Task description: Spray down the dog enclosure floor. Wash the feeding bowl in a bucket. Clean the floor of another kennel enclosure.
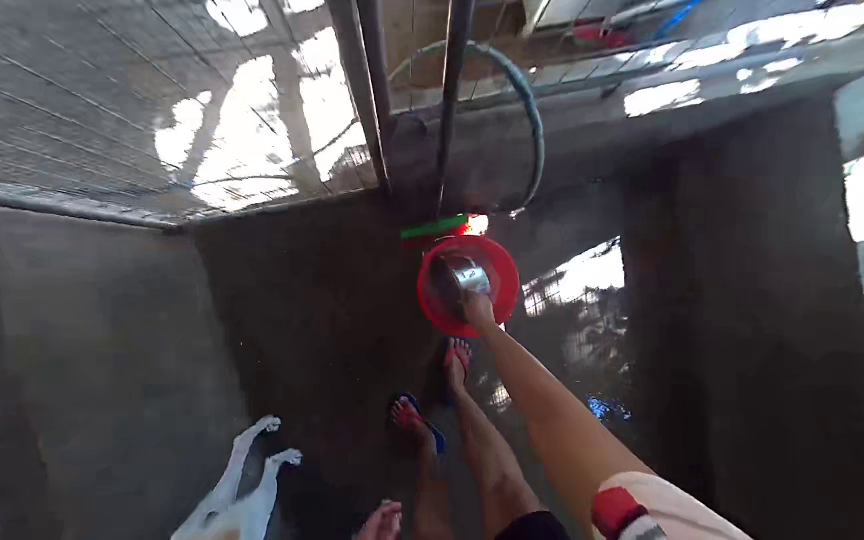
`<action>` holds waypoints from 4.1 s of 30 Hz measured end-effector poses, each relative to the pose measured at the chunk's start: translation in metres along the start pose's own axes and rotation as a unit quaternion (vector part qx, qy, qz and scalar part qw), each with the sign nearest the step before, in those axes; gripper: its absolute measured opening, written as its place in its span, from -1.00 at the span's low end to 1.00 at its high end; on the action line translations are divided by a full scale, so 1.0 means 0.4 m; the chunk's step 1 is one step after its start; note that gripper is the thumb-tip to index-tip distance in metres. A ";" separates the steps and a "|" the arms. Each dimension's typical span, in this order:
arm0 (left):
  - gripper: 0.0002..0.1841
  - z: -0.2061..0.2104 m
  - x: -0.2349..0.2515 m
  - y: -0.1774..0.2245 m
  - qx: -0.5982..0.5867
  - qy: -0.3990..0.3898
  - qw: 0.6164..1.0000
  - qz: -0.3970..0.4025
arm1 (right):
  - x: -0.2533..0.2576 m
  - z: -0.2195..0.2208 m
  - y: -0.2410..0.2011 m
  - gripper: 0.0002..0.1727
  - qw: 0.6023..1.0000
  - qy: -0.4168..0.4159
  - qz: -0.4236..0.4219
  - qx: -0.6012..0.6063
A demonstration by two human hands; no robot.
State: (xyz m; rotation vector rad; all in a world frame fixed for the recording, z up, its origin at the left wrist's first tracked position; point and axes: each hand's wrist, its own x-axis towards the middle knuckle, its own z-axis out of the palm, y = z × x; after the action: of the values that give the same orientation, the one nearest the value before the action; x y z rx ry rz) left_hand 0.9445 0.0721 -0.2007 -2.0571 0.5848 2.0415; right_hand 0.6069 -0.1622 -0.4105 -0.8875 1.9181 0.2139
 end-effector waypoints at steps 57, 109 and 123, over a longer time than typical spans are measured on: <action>-0.67 0.372 0.120 1.154 0.094 -0.194 0.931 0.295 | -0.800 0.255 0.164 -0.62 0.610 0.006 0.389 0.690; -0.70 0.018 -0.051 1.537 0.049 0.014 0.782 0.621 | -0.959 0.079 0.115 -0.67 0.651 0.115 0.296 0.690; -0.77 -0.168 -0.222 0.983 0.036 0.136 0.791 0.595 | -1.359 -0.154 0.108 -0.66 0.660 0.138 -0.072 0.735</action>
State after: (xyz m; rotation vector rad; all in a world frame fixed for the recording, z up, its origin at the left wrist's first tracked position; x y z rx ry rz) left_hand 0.8509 -0.2976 -0.0543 -2.1210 2.4636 2.0271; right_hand 0.6760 0.1046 0.0638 0.1164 1.5230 -1.4758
